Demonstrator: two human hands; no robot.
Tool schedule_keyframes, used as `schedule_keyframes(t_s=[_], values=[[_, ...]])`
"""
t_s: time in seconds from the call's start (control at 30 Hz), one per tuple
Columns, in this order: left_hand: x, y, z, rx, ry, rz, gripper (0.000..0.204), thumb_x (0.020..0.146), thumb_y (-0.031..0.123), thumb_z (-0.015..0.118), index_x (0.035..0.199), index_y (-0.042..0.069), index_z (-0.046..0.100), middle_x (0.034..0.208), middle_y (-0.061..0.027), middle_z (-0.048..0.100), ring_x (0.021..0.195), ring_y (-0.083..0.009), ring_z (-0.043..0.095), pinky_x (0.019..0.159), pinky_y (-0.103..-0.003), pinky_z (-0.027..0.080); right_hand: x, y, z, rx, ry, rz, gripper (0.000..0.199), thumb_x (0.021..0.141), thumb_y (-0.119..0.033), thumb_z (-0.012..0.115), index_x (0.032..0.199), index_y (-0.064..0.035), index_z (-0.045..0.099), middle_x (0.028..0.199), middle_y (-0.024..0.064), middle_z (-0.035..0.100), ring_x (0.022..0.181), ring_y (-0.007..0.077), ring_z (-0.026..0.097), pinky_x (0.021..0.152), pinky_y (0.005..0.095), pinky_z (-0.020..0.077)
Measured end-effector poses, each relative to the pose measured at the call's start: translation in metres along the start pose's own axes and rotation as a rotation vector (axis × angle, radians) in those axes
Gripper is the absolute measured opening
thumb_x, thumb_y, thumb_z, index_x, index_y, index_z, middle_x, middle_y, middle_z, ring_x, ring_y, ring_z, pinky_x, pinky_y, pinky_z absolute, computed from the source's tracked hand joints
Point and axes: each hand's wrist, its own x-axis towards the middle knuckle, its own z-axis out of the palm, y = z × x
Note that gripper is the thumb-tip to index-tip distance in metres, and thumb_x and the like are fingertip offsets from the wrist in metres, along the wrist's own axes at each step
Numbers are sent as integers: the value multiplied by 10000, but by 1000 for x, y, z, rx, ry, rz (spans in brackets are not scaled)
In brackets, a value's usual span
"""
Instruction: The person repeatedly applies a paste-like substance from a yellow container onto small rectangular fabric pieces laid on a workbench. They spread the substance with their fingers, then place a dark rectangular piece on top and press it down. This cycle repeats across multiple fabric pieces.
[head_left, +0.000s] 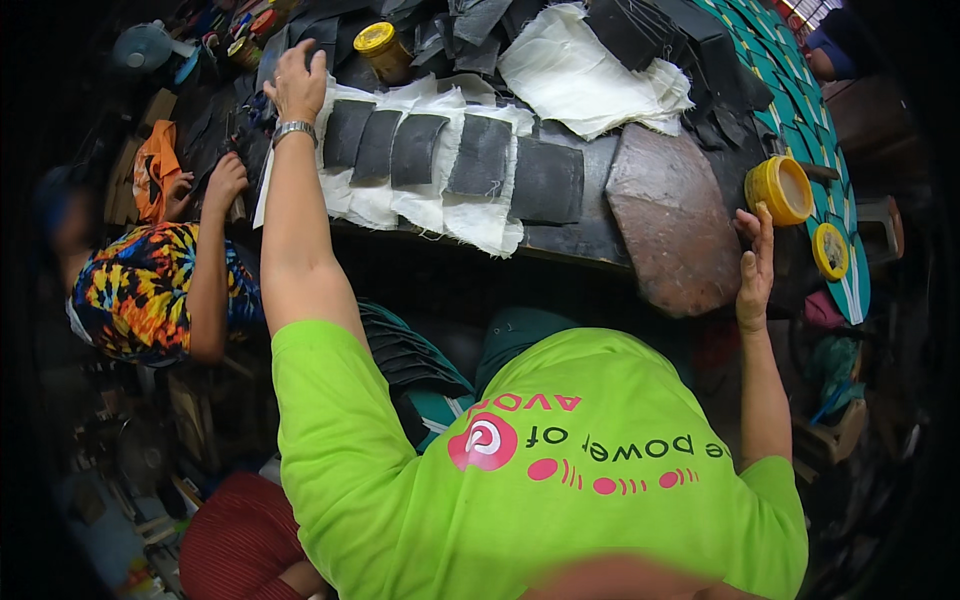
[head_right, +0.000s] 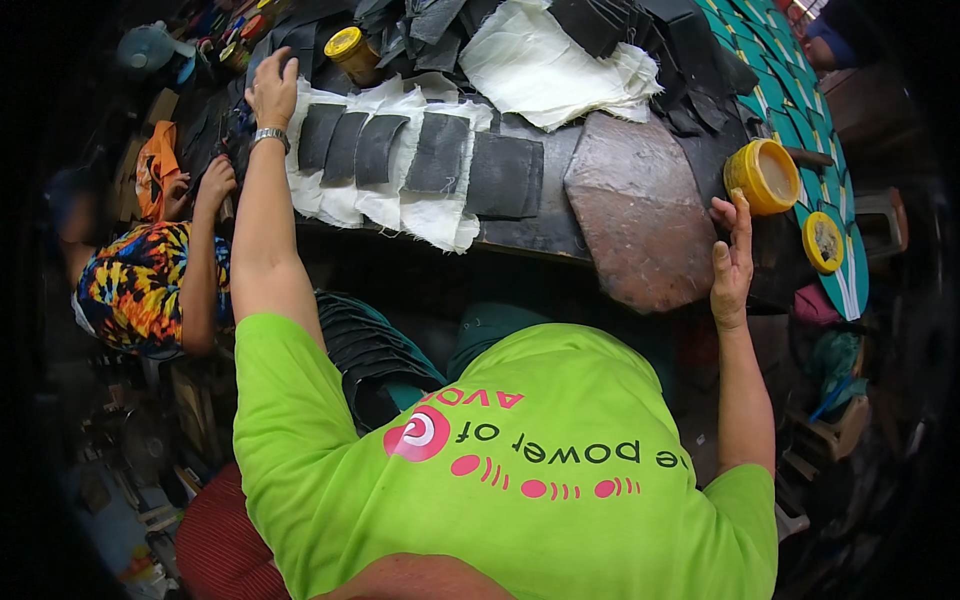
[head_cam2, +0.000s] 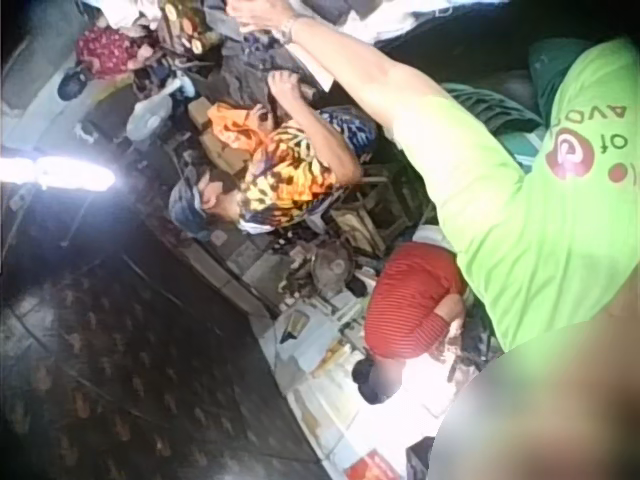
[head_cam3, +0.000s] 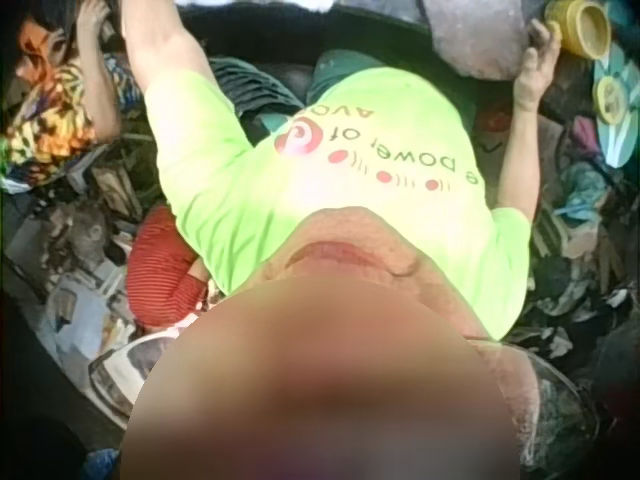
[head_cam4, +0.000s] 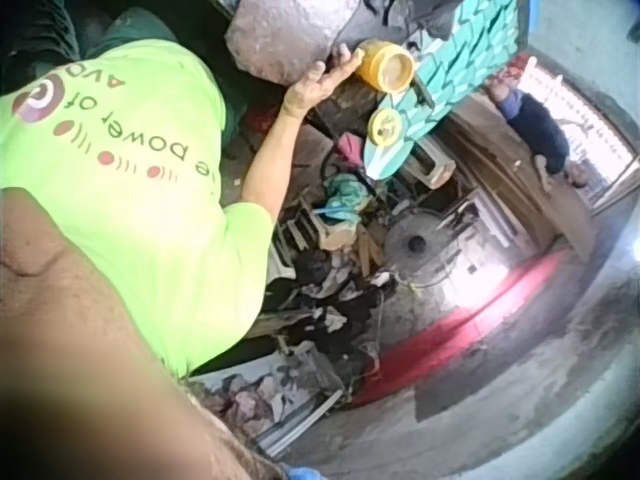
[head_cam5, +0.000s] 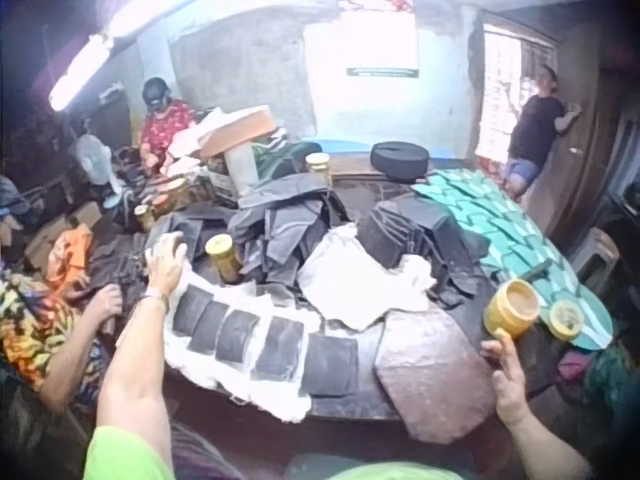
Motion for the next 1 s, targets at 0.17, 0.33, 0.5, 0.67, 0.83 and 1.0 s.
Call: schedule_keyframes(t_s=[0.17, 0.33, 0.5, 0.67, 0.83, 1.0], values=[[2, 91, -30, -601, 239, -69, 374, 898, 250, 723, 1208, 56, 645, 1137, -130, 667, 1044, -280, 639, 932, -385, 503, -1, 1, 2, 43, 58, -24, 782, 987, -447, 570, 1556, -10, 257, 1397, 160, 511, 1277, 253, 489, 1133, 389, 316], [-62, 249, -53, -852, -278, 420, 306, 856, 251, 770, 1105, 85, 708, 1098, -106, 683, 969, -256, 668, 849, -361, 534, -4, 0, -1, -85, 60, 0, 789, 972, -426, 601, 1560, -33, 253, 1333, 152, 559, 1288, 243, 482, 1162, 391, 263], [-95, 337, -21, -830, -631, 272, 366, 839, 303, 775, 1091, 42, 720, 1097, -153, 698, 989, -302, 673, 865, -376, 527, -5, -4, 0, -59, 67, 12, 741, 930, -238, 660, 1553, -65, 299, 1246, 109, 593, 1213, 213, 527, 1130, 350, 318], [-69, 371, 35, -864, -367, -32, 486, 802, 389, 834, 1068, 11, 687, 951, -116, 723, 876, -204, 688, 796, -333, 549, -5, -6, 0, -24, 85, 41, 759, 911, -216, 685, 1554, -79, 307, 1228, 114, 600, 1202, 217, 545, 1115, 354, 346], [-55, 385, 61, -871, -322, -152, 475, 771, 345, 856, 1070, 6, 706, 993, -121, 743, 915, -205, 707, 836, -324, 552, -5, -4, 0, -46, 88, 37, 751, 907, -242, 706, 1542, -79, 339, 1226, 124, 606, 1187, 224, 556, 1103, 359, 361], [-57, 379, 78, -976, -354, -232, 324, 812, 234, 793, 1020, -7, 736, 959, -137, 762, 885, -229, 737, 825, -323, 555, -4, -2, 0, -67, 112, 4, 749, 906, -253, 709, 1535, -64, 349, 1218, 132, 610, 1171, 231, 566, 1095, 359, 369]])
